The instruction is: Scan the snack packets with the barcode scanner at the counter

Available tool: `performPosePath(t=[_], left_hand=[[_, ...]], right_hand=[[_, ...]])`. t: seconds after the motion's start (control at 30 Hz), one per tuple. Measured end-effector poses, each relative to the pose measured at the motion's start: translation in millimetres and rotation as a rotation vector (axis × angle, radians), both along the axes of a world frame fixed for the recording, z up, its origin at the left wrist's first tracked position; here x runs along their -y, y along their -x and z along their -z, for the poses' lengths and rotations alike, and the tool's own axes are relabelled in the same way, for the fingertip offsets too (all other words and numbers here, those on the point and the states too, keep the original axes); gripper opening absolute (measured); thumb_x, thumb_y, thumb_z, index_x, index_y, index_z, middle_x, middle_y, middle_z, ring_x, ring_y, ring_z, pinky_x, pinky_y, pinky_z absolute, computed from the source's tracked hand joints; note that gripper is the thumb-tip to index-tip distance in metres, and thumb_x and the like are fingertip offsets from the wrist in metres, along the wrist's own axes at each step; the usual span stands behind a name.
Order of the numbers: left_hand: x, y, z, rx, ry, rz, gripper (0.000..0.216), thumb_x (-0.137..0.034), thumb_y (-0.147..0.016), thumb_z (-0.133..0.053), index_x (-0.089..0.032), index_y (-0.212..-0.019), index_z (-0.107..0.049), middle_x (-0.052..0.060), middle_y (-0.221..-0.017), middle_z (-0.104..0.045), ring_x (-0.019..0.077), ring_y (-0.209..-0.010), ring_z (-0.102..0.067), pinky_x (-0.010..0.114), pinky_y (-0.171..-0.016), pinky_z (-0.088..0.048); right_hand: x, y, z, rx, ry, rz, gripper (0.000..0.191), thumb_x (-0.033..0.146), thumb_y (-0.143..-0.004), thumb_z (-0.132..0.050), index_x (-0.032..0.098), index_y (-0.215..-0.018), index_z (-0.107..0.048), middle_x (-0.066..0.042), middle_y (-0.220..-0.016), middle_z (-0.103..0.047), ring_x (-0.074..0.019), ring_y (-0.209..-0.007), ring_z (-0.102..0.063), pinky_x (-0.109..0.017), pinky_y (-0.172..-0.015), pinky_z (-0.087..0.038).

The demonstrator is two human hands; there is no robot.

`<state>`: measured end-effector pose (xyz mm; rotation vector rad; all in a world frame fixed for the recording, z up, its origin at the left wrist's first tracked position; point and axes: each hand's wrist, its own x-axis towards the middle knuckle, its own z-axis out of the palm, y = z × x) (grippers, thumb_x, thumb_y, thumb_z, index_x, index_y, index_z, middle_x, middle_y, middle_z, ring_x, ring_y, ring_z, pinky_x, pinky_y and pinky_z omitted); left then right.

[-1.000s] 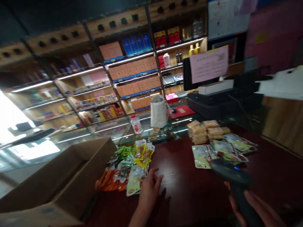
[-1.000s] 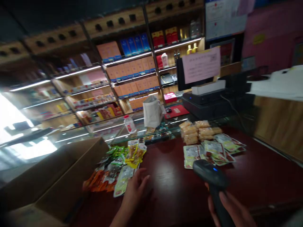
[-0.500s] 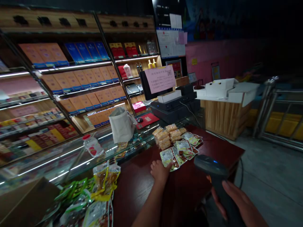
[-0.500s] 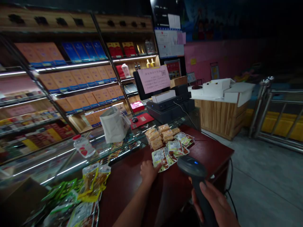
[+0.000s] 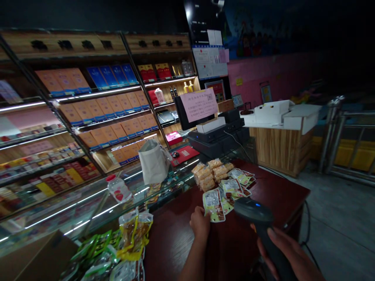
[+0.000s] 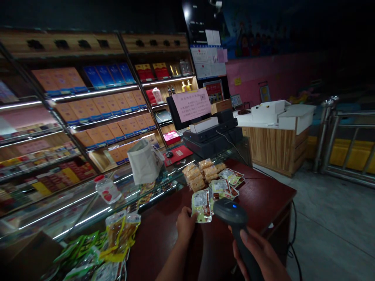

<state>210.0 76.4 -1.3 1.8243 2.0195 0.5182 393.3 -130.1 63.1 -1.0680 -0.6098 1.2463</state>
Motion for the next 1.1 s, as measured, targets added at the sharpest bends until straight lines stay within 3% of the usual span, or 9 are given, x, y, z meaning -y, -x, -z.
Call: performPosePath(t=[0.17,0.27,0.33,0.5,0.6,0.7,0.87,0.97,1.1], left_hand=[[18.6,37.1,2.1,0.18,0.025,0.075,0.018,-0.015,-0.081,-0.062,-0.016,-0.099,-0.064,0.006,-0.09,-0.074,0.0181,-0.081,-0.07,0.024,-0.071,-0.047],[43.9,69.7,7.2,0.307,0.071,0.159,0.014,-0.013,-0.079,-0.058,-0.017,-0.089,-0.066,0.004,-0.08,-0.074,0.0193,-0.075,-0.069,0.025,-0.066,-0.048],[64.1,89.9,12.4,0.404,0.09,0.188,0.007,-0.02,-0.078,-0.059,-0.018,-0.076,-0.065,0.003,-0.07,-0.071,0.0193,-0.067,-0.067,0.025,-0.061,-0.047],[110.4,119.5,22.7,0.736,0.204,0.095,0.034,-0.053,-0.075,-0.064,-0.02,-0.076,-0.055,-0.003,-0.055,-0.06,0.0125,-0.04,-0.055,0.021,-0.039,-0.038],[129.5,126.4,21.4,0.925,0.235,-0.008,0.046,-0.059,-0.066,-0.073,-0.019,-0.078,-0.053,-0.004,-0.06,-0.061,0.0122,-0.042,-0.06,0.021,-0.041,-0.045],[143.6,131.7,16.8,1.0,0.163,-0.082,0.05,-0.061,-0.064,-0.075,-0.019,-0.081,-0.054,-0.003,-0.067,-0.066,0.0143,-0.048,-0.065,0.022,-0.046,-0.05],[162.5,139.1,11.8,0.997,-0.021,-0.123,0.051,-0.064,-0.065,-0.074,-0.018,-0.084,-0.059,0.002,-0.079,-0.072,0.0203,-0.062,-0.071,0.025,-0.051,-0.053],[170.8,141.8,11.0,0.983,-0.074,-0.132,0.048,-0.064,-0.069,-0.071,-0.019,-0.083,-0.061,0.003,-0.081,-0.073,0.022,-0.067,-0.072,0.029,-0.057,-0.056],[175.5,144.3,12.2,0.99,-0.121,-0.158,0.049,-0.064,-0.068,-0.072,-0.019,-0.084,-0.062,0.003,-0.08,-0.072,0.0213,-0.066,-0.07,0.029,-0.059,-0.057]], right_hand=[[-8.6,11.8,16.0,-0.027,-0.021,-0.057,0.048,0.063,-0.082,-0.064,0.018,-0.095,-0.07,-0.001,-0.062,-0.067,-0.0106,-0.043,-0.05,-0.023,-0.042,-0.038],[-9.6,14.6,21.6,-0.055,-0.01,-0.094,0.043,0.059,-0.084,-0.066,0.018,-0.096,-0.07,0.0,-0.063,-0.067,-0.0094,-0.045,-0.052,-0.021,-0.042,-0.039],[-10.2,18.0,22.7,-0.062,-0.013,-0.107,0.042,0.058,-0.083,-0.068,0.017,-0.095,-0.069,0.001,-0.063,-0.067,-0.0087,-0.044,-0.052,-0.02,-0.041,-0.038],[-12.6,33.7,17.8,-0.065,0.021,-0.153,0.043,0.057,-0.081,-0.07,0.016,-0.093,-0.069,0.001,-0.063,-0.067,-0.008,-0.042,-0.052,-0.019,-0.039,-0.039],[-13.8,44.2,14.2,-0.048,0.018,-0.186,0.043,0.056,-0.081,-0.07,0.016,-0.096,-0.069,0.001,-0.063,-0.066,-0.008,-0.042,-0.051,-0.019,-0.039,-0.04],[-14.4,54.0,13.3,-0.056,0.007,-0.243,0.046,0.057,-0.08,-0.07,0.016,-0.101,-0.068,0.001,-0.064,-0.066,-0.0084,-0.042,-0.051,-0.02,-0.039,-0.04],[-11.2,73.5,15.2,-0.008,0.029,-0.329,0.047,0.061,-0.077,-0.071,0.016,-0.09,-0.067,0.0,-0.064,-0.067,-0.0088,-0.042,-0.052,-0.02,-0.039,-0.039],[-7.0,87.1,16.2,0.037,0.0,-0.387,0.048,0.063,-0.078,-0.068,0.016,-0.077,-0.066,0.0,-0.063,-0.065,-0.0074,-0.04,-0.051,-0.019,-0.038,-0.038],[-1.7,100.8,16.7,0.108,-0.014,-0.525,0.052,0.067,-0.081,-0.062,0.015,-0.075,-0.066,0.0,-0.059,-0.062,-0.0071,-0.039,-0.05,-0.019,-0.038,-0.037]])
